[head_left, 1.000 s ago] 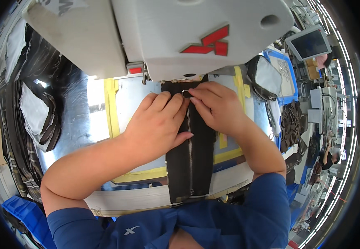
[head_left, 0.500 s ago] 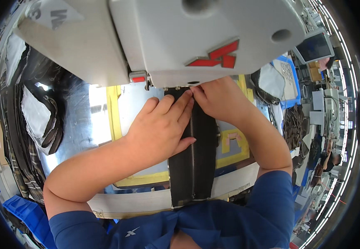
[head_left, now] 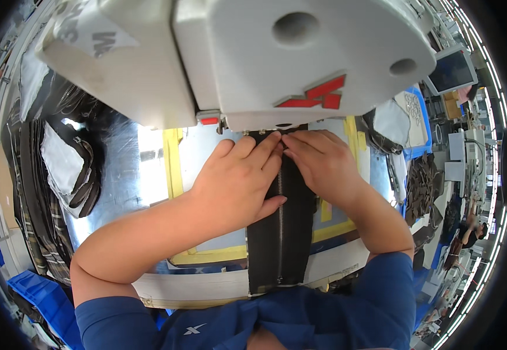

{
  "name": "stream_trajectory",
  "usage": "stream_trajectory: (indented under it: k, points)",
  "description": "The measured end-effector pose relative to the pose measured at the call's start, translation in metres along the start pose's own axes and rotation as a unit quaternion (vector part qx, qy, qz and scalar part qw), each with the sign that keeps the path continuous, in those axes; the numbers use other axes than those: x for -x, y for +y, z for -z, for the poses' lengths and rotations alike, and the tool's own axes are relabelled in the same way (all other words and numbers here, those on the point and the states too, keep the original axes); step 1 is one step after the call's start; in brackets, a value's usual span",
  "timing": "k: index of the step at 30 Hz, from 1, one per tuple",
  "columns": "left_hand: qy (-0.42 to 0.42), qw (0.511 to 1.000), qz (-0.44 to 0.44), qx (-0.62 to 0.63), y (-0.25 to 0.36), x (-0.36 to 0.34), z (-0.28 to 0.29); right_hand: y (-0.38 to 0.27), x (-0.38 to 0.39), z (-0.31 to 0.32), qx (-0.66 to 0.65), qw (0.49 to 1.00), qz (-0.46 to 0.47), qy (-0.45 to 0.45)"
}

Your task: The person operates an industrial sewing machine to attach zippers to dark fabric pieces. They align the zipper with the fabric, guide it under the needle, and sew along the edge. The person repeatedly handles the fabric, adjusting the zipper and trimming threads between stitches.

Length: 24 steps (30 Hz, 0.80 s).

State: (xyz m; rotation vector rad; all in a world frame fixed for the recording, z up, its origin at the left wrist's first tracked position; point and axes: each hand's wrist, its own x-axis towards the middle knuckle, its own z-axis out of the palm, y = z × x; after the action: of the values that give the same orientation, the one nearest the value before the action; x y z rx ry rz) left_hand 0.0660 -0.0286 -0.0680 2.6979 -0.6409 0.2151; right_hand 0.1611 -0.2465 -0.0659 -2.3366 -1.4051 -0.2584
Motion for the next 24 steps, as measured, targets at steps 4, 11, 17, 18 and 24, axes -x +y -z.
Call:
stream_trajectory:
  k: [4,11,17,18,24]
  points:
    - [0.004,1.000,0.008,0.021,-0.0006,-0.0009,-0.0002,0.0011,-0.0012,0.0000,0.003,1.000,-0.009,-0.020]
    - [0.024,0.997,0.025,0.065,-0.0060,0.0007,-0.0017,0.0021,-0.0086,-0.0009,0.006,1.000,-0.014,-0.020]
    - [0.041,0.993,0.042,0.103,-0.0048,0.0002,-0.0004,0.0036,-0.0082,-0.0027,-0.006,1.000,-0.014,-0.008]
    - [0.042,0.992,0.044,0.113,-0.0057,-0.0003,-0.0001,0.0029,-0.0089,-0.0024,-0.005,1.000,-0.015,-0.010]
    - [0.029,0.989,0.065,0.130,-0.0063,-0.0023,0.0004,0.0035,-0.0061,-0.0047,-0.003,0.999,-0.036,-0.016]
